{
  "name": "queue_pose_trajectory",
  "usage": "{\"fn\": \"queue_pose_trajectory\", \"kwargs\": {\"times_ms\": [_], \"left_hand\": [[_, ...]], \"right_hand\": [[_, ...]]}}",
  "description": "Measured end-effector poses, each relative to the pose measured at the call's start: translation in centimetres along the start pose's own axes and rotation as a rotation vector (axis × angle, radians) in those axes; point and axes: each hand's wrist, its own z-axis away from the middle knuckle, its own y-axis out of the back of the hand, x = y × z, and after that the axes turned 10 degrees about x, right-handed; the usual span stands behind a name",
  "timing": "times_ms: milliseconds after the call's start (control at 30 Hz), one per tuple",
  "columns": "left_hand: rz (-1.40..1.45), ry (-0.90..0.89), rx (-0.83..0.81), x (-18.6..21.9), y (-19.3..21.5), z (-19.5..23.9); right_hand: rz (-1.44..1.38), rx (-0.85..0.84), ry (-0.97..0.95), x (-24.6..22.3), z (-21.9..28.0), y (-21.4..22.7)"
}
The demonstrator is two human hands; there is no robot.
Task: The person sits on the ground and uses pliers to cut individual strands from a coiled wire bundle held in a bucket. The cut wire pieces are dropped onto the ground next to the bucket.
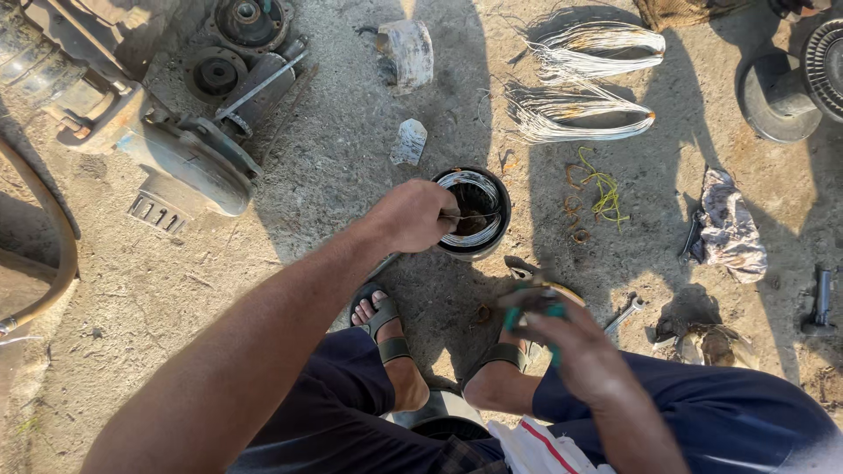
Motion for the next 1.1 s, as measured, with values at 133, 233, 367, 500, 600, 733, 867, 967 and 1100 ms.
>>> {"fn": "queue_pose_trajectory", "kwargs": {"times_ms": [133, 233, 367, 500, 600, 733, 867, 967, 1100], "left_hand": [[0.019, -0.006, 0.018, -0.7, 0.0, 0.3], [0.057, -0.065, 0.041, -0.6, -0.6, 0.5], [0.004, -0.097, 0.038, -0.9, -1.3, 0.8], [0.067, -0.211, 0.128, -1.6, -1.8, 0.9], [0.081, -0.298, 0.132, -2.1, -2.1, 0.5], [0.156, -0.301, 0.145, -3.9, -1.4, -0.5], [0.473, 0.351, 0.196, -7.2, 1.6, -2.3], [0.278, 0.582, 0.252, -8.2, 2.1, -2.2], [-0.135, 0.119, 0.587, -6.3, 0.5, -1.6]], "right_hand": [[0.037, -0.019, -0.153, 0.3, -3.0, -7.1], [0.109, 0.034, -0.228, -2.1, -4.6, -8.8], [0.067, 0.013, -0.203, -3.6, -5.7, -9.5], [0.077, 0.093, -0.136, -2.5, -6.0, -10.2], [0.107, 0.177, -0.059, -1.5, -6.0, -10.9], [-0.086, 0.221, -0.026, -0.4, -5.9, -10.5], [-0.069, 0.111, -0.018, 1.0, -5.5, -9.1], [-0.114, 0.181, 0.020, 1.2, -6.2, -7.8], [-0.339, 0.358, 0.061, 0.1, -6.7, -4.3]]}}
